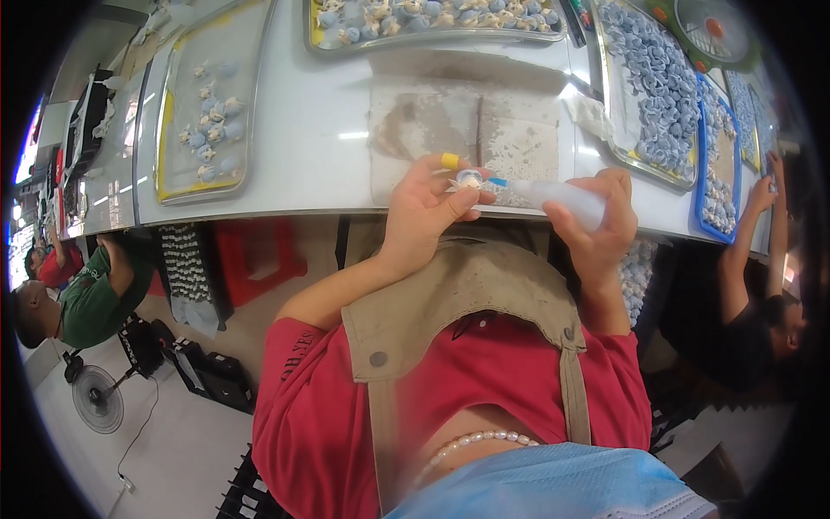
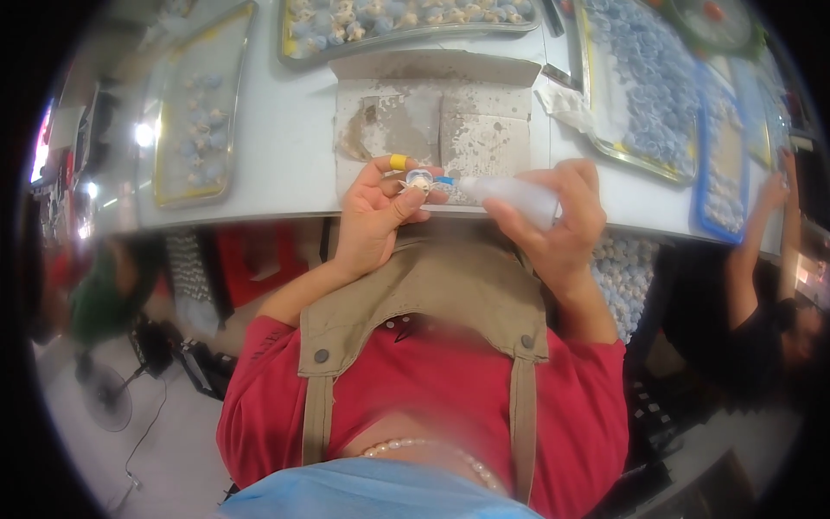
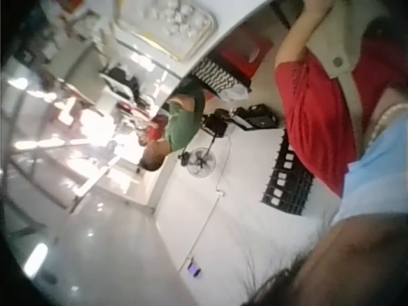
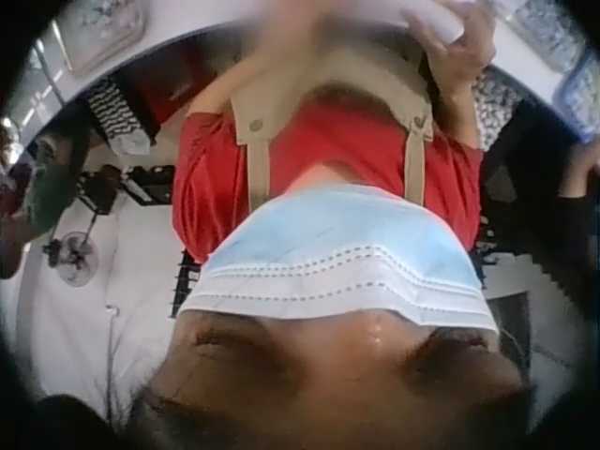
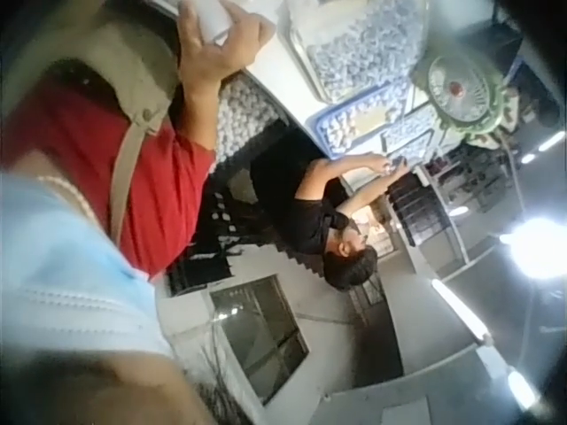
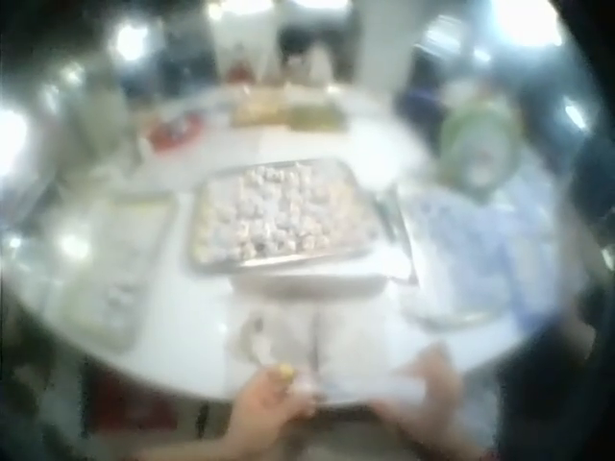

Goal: The person applies glue from a squeeze bottle onto small figurine pieces, connects the parts together by hand, and places the assembled pieces onto a tray before opening a bottle.

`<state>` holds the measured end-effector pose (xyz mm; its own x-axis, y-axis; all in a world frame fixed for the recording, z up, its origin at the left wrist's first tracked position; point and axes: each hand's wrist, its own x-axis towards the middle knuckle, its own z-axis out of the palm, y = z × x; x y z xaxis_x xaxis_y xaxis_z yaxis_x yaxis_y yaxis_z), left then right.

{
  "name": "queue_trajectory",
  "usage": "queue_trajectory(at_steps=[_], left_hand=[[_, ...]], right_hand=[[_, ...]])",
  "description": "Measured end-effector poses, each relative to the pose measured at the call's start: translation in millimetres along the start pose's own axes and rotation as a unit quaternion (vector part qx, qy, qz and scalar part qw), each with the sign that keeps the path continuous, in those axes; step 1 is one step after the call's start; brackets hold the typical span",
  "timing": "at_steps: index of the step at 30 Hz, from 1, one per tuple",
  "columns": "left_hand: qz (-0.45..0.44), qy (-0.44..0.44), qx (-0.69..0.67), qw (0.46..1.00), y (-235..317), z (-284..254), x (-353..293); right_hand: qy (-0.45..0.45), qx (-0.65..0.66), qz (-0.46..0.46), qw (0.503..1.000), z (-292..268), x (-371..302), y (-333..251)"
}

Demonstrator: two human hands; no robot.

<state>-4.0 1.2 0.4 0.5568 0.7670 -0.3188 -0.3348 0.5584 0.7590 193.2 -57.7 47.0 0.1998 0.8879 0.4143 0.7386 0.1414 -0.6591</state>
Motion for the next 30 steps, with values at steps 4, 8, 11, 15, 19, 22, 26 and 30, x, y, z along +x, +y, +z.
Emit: queue_trajectory(at_steps=[4, 8, 11, 15, 19, 22, 26, 30], left_hand=[[0.003, 0.002, 0.000, 1.000, 0, 0, 0], [-0.014, 0.012, -0.013, 1.000, 1, -5, 0], [-0.032, 0.020, -0.037, 0.999, 5, -8, 2], [-0.037, 0.022, -0.075, 0.996, 8, -13, 5], [-0.060, -0.001, -0.124, 0.990, 12, -16, 11], [-0.064, -0.052, -0.199, 0.976, 15, -22, 14], [-0.054, -0.078, -0.205, 0.974, 23, -15, 12], [-0.034, -0.049, -0.110, 0.992, 14, -4, 12]], right_hand=[[0.001, 0.003, -0.001, 1.000, 2, 0, 2], [-0.004, 0.018, 0.002, 1.000, 4, 0, 4], [0.020, 0.067, 0.053, 0.996, 10, -2, 12], [0.055, 0.233, 0.273, 0.932, 34, 2, 28], [0.052, 0.168, 0.294, 0.939, 59, 8, 52], [0.026, -0.010, 0.146, 0.989, 55, 12, 67], [0.109, -0.090, 0.053, 0.989, 14, 39, 94], [0.137, -0.249, 0.013, 0.959, -43, 81, 148]])
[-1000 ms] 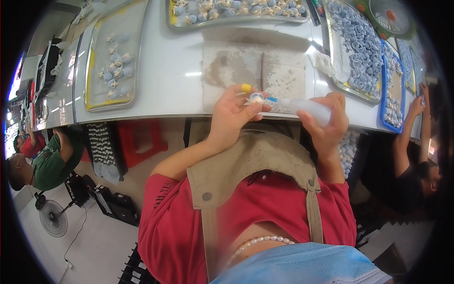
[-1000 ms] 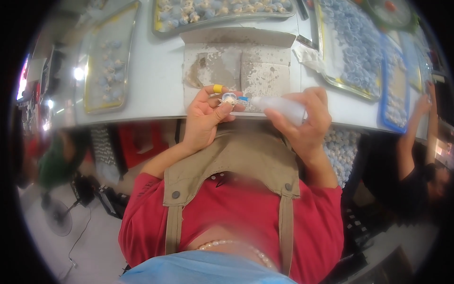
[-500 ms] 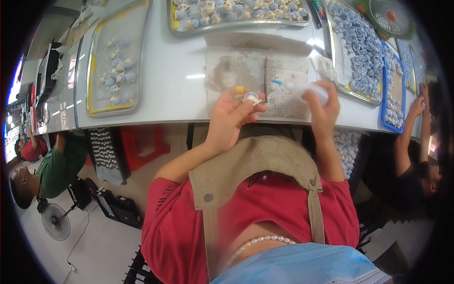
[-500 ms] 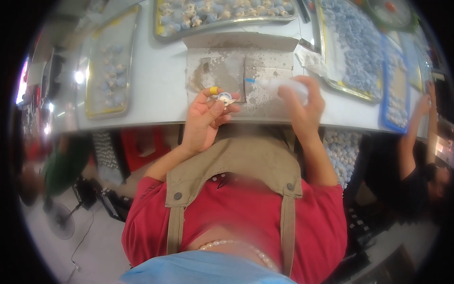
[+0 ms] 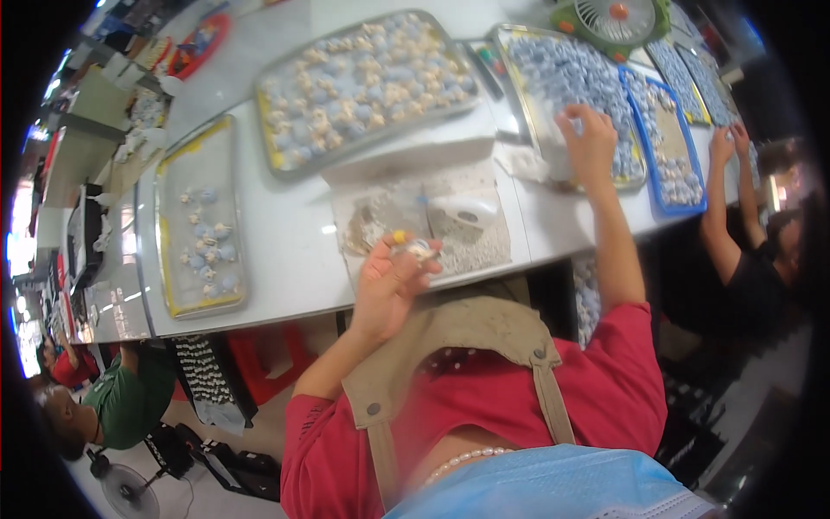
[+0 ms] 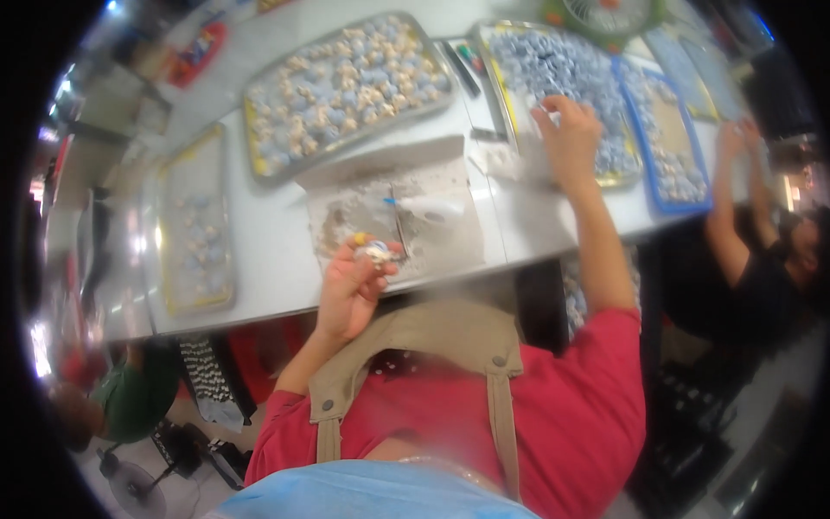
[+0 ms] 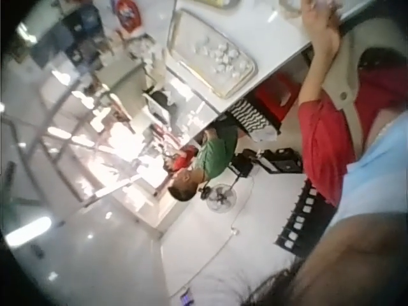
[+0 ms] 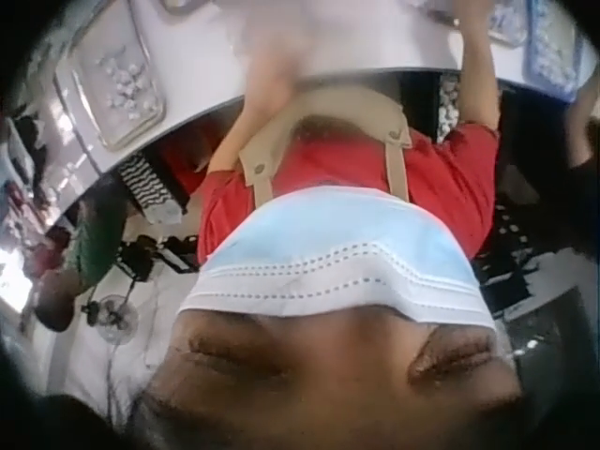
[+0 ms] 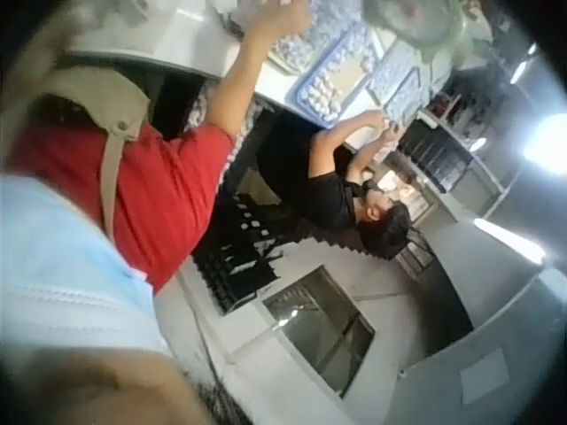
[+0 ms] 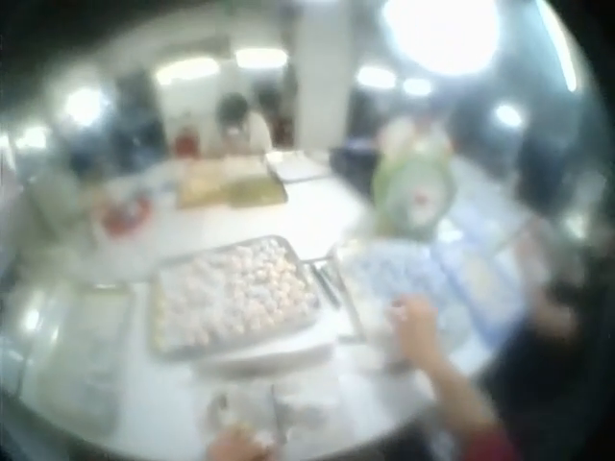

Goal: The person applies glue from a squeeze bottle onto small figurine pieces, connects the parts together by hand, and places the assembled pieces onto a tray before opening a bottle.

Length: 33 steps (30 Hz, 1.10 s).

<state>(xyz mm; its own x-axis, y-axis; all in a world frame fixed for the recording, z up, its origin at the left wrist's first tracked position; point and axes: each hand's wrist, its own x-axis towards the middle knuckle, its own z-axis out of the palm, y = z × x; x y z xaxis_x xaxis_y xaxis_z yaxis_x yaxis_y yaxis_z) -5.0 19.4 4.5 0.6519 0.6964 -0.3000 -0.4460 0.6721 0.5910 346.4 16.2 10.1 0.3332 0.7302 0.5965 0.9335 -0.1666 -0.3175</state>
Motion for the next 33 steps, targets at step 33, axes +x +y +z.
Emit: queue_trajectory(at_steps=[33], left_hand=[[0.150, -0.031, 0.159, 0.975, -14, 9, -3]], right_hand=[[-0.337, 0.621, 0.411, 0.576, -20, -99, -167]])
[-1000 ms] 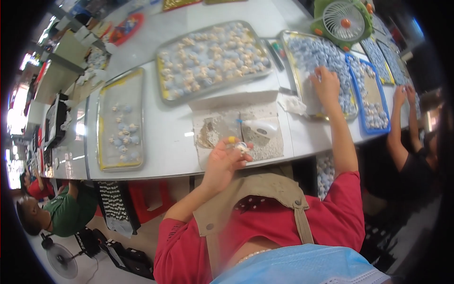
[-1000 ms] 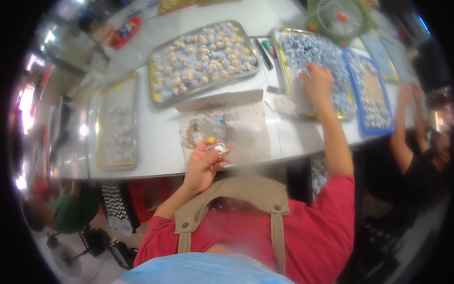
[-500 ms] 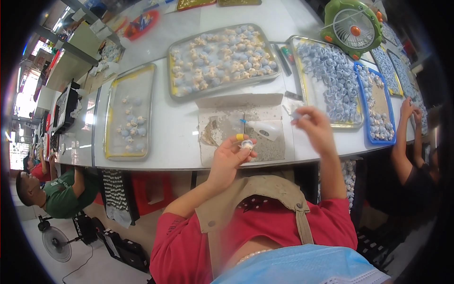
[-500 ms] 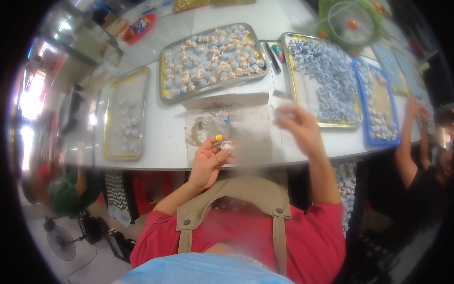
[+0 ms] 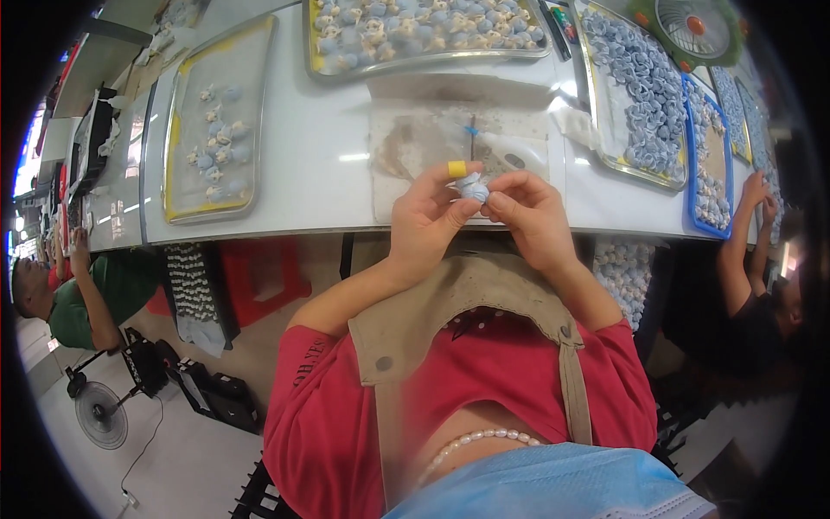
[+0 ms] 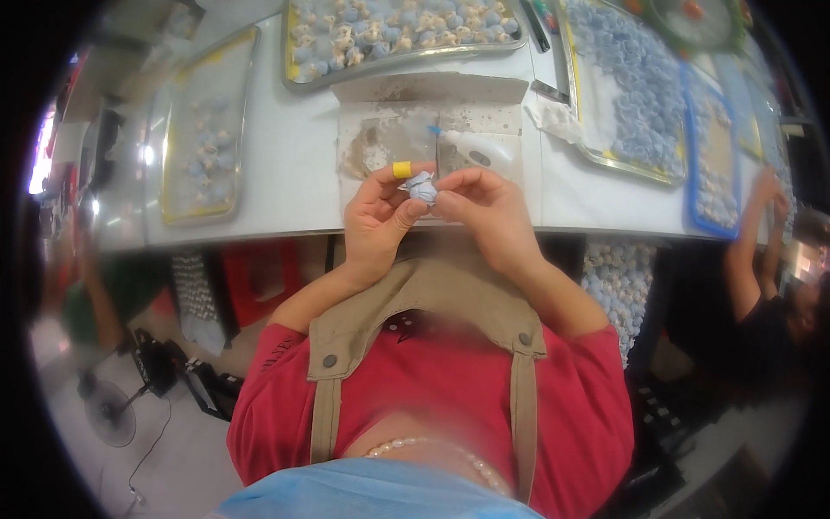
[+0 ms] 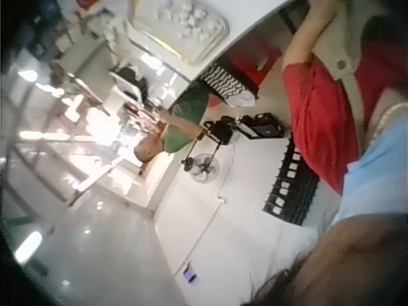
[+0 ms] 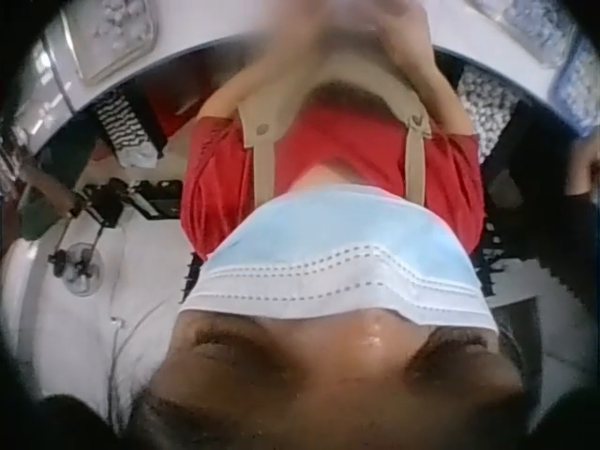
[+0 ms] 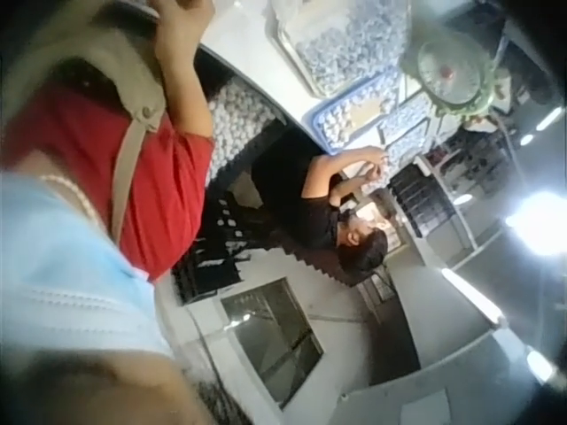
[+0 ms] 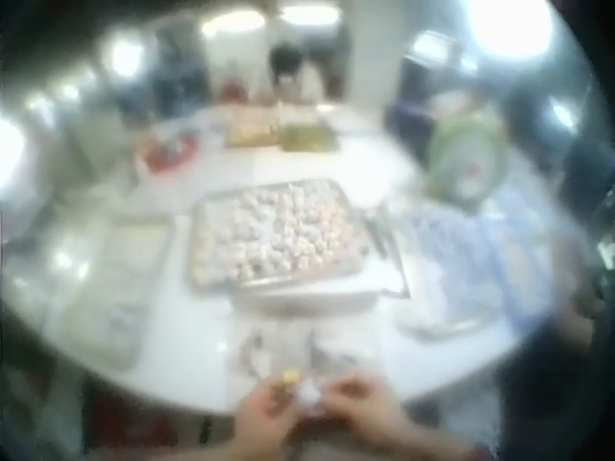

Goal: The person applies glue from a squeeze bottle onto small figurine pieces, connects the parts together by hand, and places the assembled pieces onto a tray before opening a bottle.

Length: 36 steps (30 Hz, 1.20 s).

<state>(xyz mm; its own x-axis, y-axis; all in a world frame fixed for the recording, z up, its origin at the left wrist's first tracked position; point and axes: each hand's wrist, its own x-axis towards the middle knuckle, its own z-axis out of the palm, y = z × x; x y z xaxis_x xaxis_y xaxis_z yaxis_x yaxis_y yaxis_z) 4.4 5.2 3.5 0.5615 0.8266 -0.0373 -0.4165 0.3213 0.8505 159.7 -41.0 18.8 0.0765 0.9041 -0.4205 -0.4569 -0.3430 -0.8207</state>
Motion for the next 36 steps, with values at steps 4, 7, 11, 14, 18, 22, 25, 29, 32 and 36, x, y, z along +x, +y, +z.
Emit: queue_trajectory(at_steps=[4, 7, 11, 14, 18, 22, 25, 29, 32, 36], left_hand=[[0.033, 0.024, 0.029, 0.999, -1, -4, -4], [0.007, 0.011, 0.019, 1.000, 2, -6, -3], [-0.007, 0.016, 0.050, 0.999, 2, -4, 0], [-0.012, 0.018, 0.072, 0.997, 6, 0, 2], [-0.031, -0.003, 0.099, 0.995, 8, 6, 3], [0.042, -0.063, 0.061, 0.995, 5, 12, 4], [-0.011, -0.091, 0.032, 0.995, 7, 18, 6], [0.019, -0.086, 0.064, 0.994, 6, 28, 6], [0.043, -0.098, 0.158, 0.982, 6, 29, 6], [0.083, -0.114, 0.202, 0.969, 9, 39, 8]], right_hand=[[0.053, -0.227, -0.230, 0.945, 10, -3, 12], [0.085, -0.419, -0.392, 0.814, 12, -2, 8], [0.071, -0.538, -0.533, 0.650, 11, 1, -4], [0.062, -0.568, -0.494, 0.655, 12, -2, -17], [-0.006, -0.492, -0.465, 0.736, -9, 8, -18], [-0.006, -0.234, -0.339, 0.911, -14, 6, -21], [-0.163, -0.077, -0.188, 0.965, -19, -1, -22], [-0.177, -0.088, -0.139, 0.970, -24, -4, -25], [-0.180, -0.077, -0.127, 0.972, -28, -6, -27], [-0.202, -0.081, -0.127, 0.968, -35, -11, -33]])
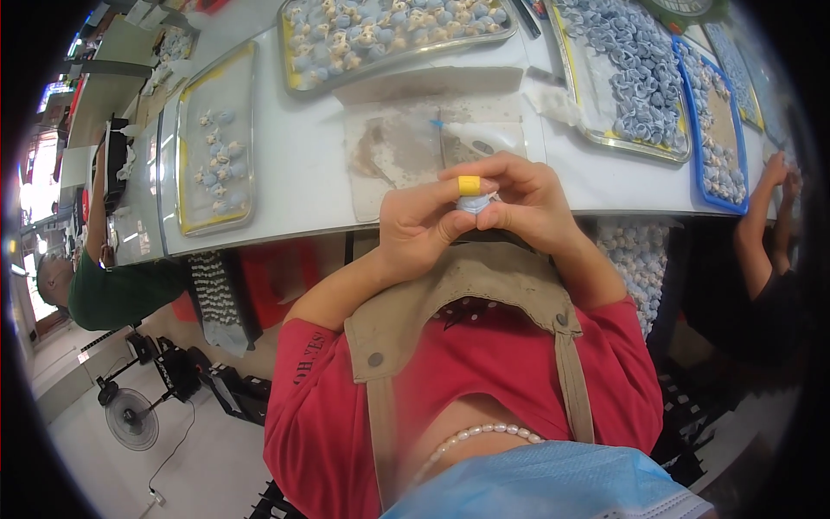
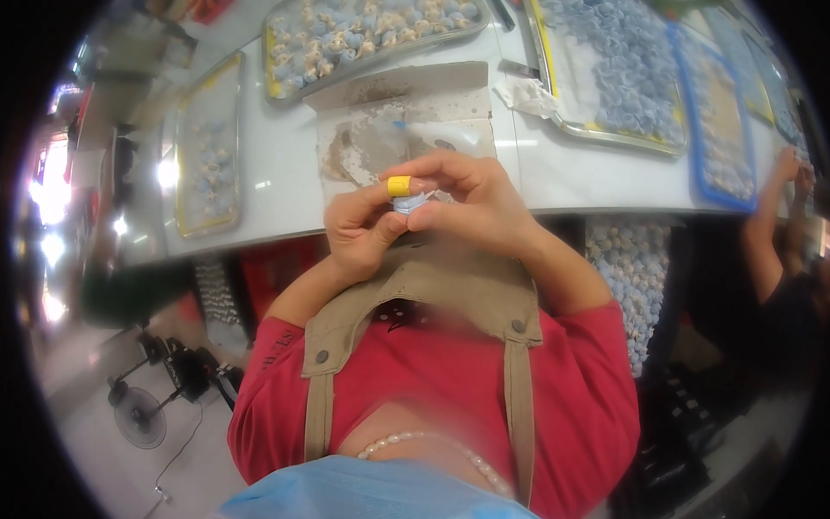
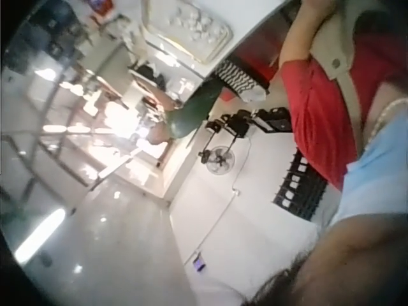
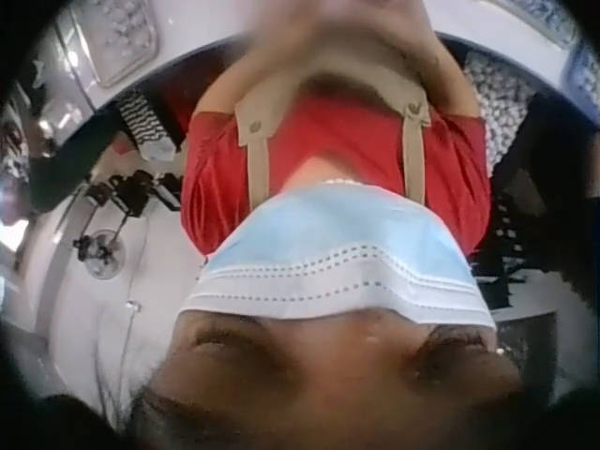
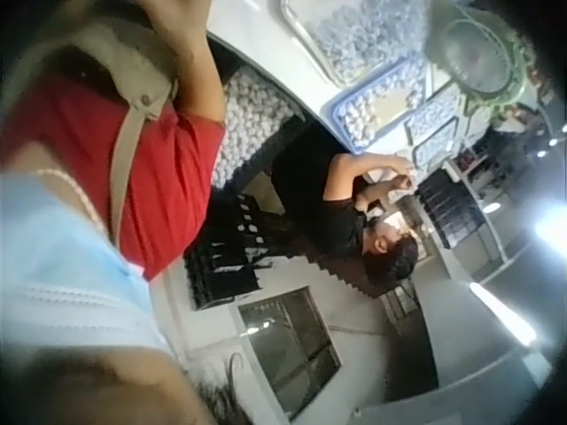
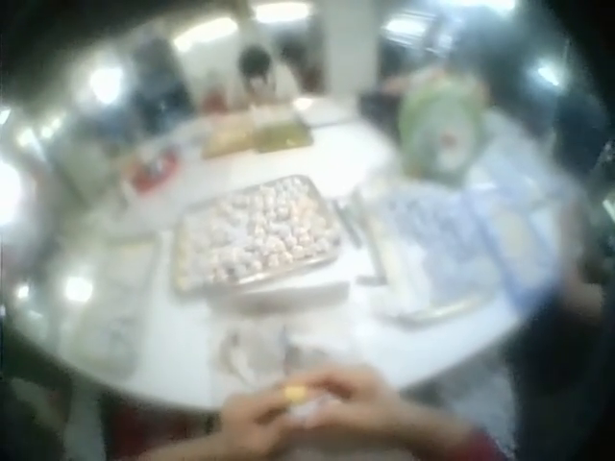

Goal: The person applies glue from a squeeze bottle onto small figurine pieces, connects the parts together by hand, and places the assembled pieces onto a tray before opening a bottle.

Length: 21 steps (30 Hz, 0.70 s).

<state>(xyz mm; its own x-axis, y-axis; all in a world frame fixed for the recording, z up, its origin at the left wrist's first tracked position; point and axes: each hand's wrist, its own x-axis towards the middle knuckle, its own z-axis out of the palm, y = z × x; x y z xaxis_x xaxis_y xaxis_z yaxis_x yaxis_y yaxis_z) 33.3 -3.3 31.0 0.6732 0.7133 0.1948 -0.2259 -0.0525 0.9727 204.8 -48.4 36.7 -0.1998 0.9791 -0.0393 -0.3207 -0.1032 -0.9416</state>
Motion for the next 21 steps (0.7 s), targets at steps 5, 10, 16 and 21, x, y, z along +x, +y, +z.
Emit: queue_trajectory(at_steps=[5, 10, 16, 21], left_hand=[[0.011, -0.020, 0.015, 1.000, 8, 3, -2], [0.014, -0.027, 0.031, 0.999, 9, 1, -5], [-0.069, 0.089, 0.055, 0.992, 11, -46, -7], [-0.011, 0.342, 0.511, 0.789, 30, -179, -17]], right_hand=[[0.010, -0.034, -0.039, 0.999, 2, -6, 1], [-0.025, -0.052, -0.126, 0.990, 7, -6, 12], [-0.003, -0.290, -0.112, 0.951, 6, 32, 34], [0.215, -0.389, -0.192, 0.875, -9, 46, 17]])
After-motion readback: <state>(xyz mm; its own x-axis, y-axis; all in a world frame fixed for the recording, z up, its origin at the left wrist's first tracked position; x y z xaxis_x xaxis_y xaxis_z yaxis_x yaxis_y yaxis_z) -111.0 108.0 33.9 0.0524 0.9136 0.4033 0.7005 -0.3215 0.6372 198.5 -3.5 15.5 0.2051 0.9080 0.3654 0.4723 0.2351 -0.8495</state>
